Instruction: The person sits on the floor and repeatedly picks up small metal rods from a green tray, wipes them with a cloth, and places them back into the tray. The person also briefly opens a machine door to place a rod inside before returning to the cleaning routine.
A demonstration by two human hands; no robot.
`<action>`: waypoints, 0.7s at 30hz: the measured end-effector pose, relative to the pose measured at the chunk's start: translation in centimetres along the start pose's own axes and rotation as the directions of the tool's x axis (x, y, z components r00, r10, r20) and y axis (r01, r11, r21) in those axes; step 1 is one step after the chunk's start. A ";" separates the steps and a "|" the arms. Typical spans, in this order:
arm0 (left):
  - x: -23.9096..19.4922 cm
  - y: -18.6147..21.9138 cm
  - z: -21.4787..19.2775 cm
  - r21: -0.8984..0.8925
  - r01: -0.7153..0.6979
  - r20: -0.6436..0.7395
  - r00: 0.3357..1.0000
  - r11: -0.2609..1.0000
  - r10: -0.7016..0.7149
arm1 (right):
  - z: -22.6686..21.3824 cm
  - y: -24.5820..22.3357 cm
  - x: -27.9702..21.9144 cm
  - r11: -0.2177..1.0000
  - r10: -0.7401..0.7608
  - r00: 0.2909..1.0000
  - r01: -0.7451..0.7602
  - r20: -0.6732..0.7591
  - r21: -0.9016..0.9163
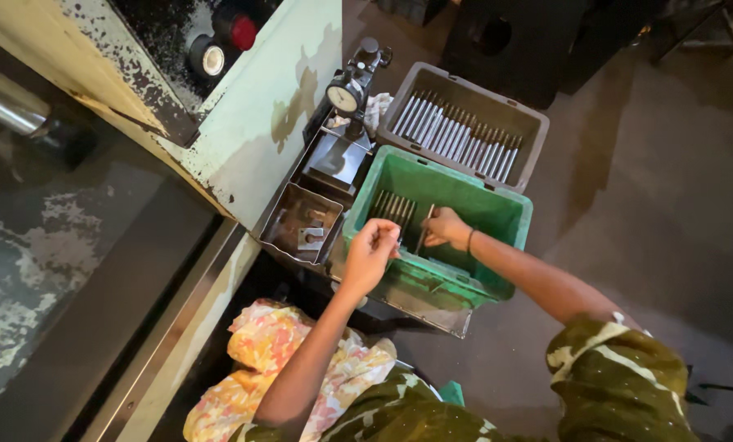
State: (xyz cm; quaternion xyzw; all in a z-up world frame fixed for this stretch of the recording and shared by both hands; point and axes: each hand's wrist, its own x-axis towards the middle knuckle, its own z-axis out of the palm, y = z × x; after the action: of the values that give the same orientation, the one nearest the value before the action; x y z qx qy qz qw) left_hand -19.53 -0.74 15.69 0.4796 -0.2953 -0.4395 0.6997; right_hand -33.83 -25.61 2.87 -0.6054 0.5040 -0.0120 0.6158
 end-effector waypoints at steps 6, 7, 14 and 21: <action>1.0 0.6 0.1 0.130 -0.049 -0.003 0.999 0.990 0.050 | 1.7 0.6 2.9 0.994 0.054 0.997 -0.060 -0.059 -0.092; 1.2 0.7 0.1 0.161 -0.051 -0.012 0.998 0.986 0.054 | 1.9 0.6 3.0 0.994 0.041 0.998 -0.046 -0.051 -0.101; 1.9 1.1 -0.2 0.045 0.007 -0.014 1.000 0.999 -0.006 | 3.6 1.5 2.9 0.994 -0.045 0.972 0.020 -0.230 -0.110; 2.3 1.0 -0.7 0.024 -0.015 -0.016 1.000 1.000 0.016 | 3.5 1.2 1.6 0.996 -0.090 0.977 0.085 -0.192 -0.034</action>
State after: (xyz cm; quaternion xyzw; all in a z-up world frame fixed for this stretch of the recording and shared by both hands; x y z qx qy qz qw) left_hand -17.56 -2.37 16.30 0.4892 -0.2984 -0.4264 0.6998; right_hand -31.58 -23.72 0.14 -0.6309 0.5344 -0.0912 0.5550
